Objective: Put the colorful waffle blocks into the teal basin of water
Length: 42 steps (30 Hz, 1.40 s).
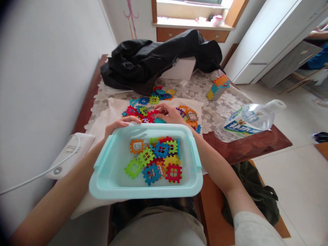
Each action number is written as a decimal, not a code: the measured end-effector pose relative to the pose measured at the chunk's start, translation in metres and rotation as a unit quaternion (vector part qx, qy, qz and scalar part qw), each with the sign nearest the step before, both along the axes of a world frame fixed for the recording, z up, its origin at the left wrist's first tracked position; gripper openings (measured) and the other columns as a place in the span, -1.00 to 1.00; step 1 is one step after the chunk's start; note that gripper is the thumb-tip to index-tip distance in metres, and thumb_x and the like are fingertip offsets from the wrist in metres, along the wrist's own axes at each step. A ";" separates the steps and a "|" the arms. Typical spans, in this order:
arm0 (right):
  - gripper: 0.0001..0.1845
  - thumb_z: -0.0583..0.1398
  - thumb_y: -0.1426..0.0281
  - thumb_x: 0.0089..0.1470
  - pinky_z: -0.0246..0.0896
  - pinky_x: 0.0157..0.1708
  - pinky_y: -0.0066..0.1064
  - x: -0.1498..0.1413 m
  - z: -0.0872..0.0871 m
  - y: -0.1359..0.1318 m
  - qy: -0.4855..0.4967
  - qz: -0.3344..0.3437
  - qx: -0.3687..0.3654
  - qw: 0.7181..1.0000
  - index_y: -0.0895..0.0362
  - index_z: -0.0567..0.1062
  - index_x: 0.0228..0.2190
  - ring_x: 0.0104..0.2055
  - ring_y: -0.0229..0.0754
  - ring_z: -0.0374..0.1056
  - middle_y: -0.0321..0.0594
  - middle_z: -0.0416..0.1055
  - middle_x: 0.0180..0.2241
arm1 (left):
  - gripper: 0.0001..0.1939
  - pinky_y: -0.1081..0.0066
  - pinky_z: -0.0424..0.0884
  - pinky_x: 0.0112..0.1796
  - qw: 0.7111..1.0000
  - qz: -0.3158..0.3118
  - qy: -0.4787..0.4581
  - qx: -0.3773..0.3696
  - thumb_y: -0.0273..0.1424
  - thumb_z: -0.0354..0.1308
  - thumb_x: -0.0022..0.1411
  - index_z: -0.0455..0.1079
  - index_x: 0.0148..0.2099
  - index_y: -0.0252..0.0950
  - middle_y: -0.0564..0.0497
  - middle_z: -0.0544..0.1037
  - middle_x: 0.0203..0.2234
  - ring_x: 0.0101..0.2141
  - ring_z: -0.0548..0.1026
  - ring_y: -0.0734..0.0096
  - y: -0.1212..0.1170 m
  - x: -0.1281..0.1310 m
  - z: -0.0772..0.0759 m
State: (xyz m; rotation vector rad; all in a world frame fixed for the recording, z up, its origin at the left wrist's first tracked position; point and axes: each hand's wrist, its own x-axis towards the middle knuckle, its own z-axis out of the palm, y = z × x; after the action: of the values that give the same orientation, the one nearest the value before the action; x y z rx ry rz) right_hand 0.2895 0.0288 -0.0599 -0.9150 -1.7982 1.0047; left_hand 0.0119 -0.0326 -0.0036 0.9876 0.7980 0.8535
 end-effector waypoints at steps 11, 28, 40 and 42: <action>-0.36 0.52 -0.10 0.08 0.37 -0.45 -0.44 0.009 0.012 0.005 0.218 -0.043 -0.143 0.964 -0.06 0.48 0.01 -0.37 -0.23 0.43 -0.33 0.58 -0.24 | -0.63 0.32 0.46 -0.34 0.999 -0.005 -0.013 -0.031 -0.19 0.27 -0.04 0.72 -0.22 -0.27 -0.01 0.75 -0.33 -0.40 0.58 0.23 -0.003 0.002 0.000; -0.06 -0.01 -0.56 0.21 0.52 -0.04 -0.12 0.005 0.044 -0.030 0.135 0.146 -0.143 0.970 0.04 0.56 -0.38 -0.09 0.02 0.52 -0.05 0.57 -0.17 | -0.64 0.27 0.57 -0.28 0.999 -0.028 0.009 0.019 -0.17 0.26 0.07 0.72 -0.16 -0.23 -0.10 0.73 -0.24 -0.32 0.59 0.16 0.003 -0.005 -0.010; -0.47 0.33 0.19 0.33 0.22 0.46 0.03 0.001 -0.010 0.004 -0.198 0.132 0.097 0.967 0.12 0.63 0.24 0.39 0.22 0.40 0.12 0.51 0.33 | -0.83 0.12 0.59 0.00 0.987 0.059 0.033 0.145 -0.20 0.41 0.01 0.54 -0.43 -0.13 -0.03 0.66 -0.25 -0.11 0.55 0.04 -0.006 -0.006 -0.005; -0.60 0.34 0.22 0.31 0.31 0.38 -0.04 0.002 -0.010 0.004 -0.193 0.161 0.096 0.963 0.11 0.70 0.09 0.25 0.16 0.50 0.08 0.60 0.20 | -0.80 0.15 0.59 -0.03 0.990 0.052 0.022 0.131 -0.18 0.41 -0.01 0.51 -0.46 -0.14 -0.03 0.67 -0.27 -0.12 0.55 0.05 -0.004 -0.007 -0.007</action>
State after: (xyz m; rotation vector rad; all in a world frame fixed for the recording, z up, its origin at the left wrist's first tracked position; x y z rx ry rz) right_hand 0.2915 0.0328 -0.0694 -0.7474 -2.3880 0.8635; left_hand 0.0051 -0.0367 -0.0111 1.2089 0.7930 1.0478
